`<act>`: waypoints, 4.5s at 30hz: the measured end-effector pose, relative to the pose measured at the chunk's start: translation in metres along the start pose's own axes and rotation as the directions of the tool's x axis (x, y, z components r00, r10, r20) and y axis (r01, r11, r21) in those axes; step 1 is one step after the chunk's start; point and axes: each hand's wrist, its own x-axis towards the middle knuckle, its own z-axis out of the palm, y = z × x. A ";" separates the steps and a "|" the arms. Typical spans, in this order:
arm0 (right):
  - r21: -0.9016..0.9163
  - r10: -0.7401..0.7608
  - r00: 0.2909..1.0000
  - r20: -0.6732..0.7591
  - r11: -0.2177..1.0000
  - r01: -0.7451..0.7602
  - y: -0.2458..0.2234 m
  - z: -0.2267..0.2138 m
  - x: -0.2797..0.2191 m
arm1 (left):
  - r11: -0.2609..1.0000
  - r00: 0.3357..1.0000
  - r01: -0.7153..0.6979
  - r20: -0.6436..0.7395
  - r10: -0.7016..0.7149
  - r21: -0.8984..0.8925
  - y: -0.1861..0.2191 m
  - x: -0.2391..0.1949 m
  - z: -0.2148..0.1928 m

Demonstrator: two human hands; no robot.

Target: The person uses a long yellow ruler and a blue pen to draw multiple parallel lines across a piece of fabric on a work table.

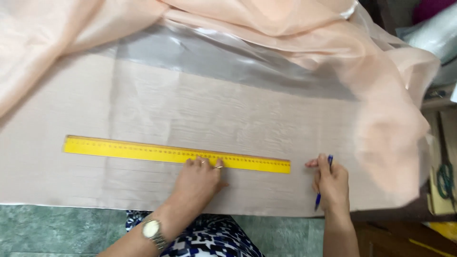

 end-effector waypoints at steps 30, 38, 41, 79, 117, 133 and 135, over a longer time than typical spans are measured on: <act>0.231 0.230 0.972 -0.046 0.949 -0.214 0.056 0.023 0.000 | 0.256 0.449 0.571 0.035 -0.893 -0.780 -0.239 -0.134 0.079; 0.219 0.278 0.960 -0.040 0.940 -0.263 0.025 0.024 -0.014 | 0.182 0.519 0.306 0.003 -0.855 -0.934 -0.269 -0.133 0.156; 0.208 0.287 0.958 -0.027 0.939 -0.275 0.026 0.024 -0.013 | 0.154 0.518 0.206 -0.026 -0.855 -0.966 -0.285 -0.133 0.196; 0.144 0.226 0.974 -0.020 0.965 -0.221 0.019 0.034 -0.005 | -0.057 0.340 0.544 0.282 -0.897 -0.837 -0.250 -0.118 0.012; 0.244 0.157 0.988 0.013 0.957 -0.156 0.042 0.034 0.009 | 0.158 0.413 0.572 0.116 -0.903 -0.805 -0.277 -0.116 0.079; 0.233 0.292 0.956 0.018 0.929 -0.288 0.002 0.041 -0.009 | 0.277 0.683 0.315 0.015 -0.730 -0.908 -0.407 -0.122 0.317; 0.231 0.246 0.969 0.020 0.942 -0.244 -0.003 0.042 -0.012 | 0.275 0.686 0.315 0.018 -0.727 -0.908 -0.406 -0.118 0.317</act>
